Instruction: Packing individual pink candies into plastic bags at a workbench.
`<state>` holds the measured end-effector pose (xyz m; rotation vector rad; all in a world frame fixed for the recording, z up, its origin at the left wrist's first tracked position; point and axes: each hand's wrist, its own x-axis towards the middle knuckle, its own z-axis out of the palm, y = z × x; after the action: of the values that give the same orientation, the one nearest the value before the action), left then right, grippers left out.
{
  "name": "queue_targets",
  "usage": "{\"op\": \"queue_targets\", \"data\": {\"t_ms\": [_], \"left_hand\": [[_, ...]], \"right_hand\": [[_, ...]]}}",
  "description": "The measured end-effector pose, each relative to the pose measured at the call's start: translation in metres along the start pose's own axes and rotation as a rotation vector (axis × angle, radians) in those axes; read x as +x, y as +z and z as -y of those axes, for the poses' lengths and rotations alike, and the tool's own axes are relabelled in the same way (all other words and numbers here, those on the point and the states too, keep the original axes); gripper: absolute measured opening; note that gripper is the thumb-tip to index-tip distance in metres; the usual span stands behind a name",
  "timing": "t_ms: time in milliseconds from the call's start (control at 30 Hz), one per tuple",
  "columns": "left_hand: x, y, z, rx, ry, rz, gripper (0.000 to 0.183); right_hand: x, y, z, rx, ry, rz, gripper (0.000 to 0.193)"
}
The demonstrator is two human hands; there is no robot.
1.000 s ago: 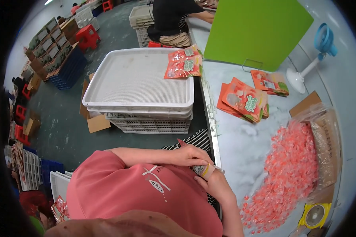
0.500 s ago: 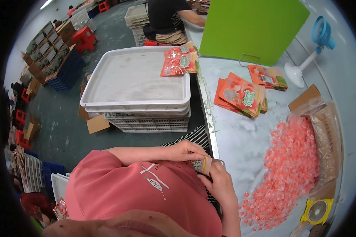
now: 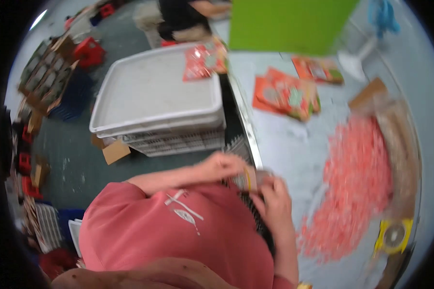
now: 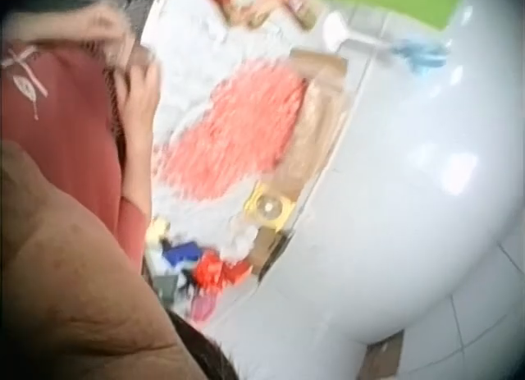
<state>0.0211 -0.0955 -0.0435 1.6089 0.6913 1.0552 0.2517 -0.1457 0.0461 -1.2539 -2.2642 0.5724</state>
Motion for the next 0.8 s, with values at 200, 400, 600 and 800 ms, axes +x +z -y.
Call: {"op": "queue_targets", "data": {"t_ms": [200,400,600,800], "left_hand": [[0.004,-0.022,-0.017,0.034,0.000,-0.127,0.017],[0.017,-0.032,-0.011,-0.177,-0.410,-0.208,0.023],[0.010,-0.014,-0.016,-0.159,-0.456,-0.166,0.019],[0.016,-0.005,-0.020,-0.267,-0.460,-0.177,0.020]], "right_hand": [[0.019,0.005,-0.025,-0.004,-0.031,-0.146,0.023],[0.015,0.024,-0.041,0.291,0.163,-0.150,0.016],[0.015,0.016,-0.033,0.495,0.280,-0.192,0.023],[0.010,0.024,-0.059,0.614,0.264,-0.073,0.025]]}}
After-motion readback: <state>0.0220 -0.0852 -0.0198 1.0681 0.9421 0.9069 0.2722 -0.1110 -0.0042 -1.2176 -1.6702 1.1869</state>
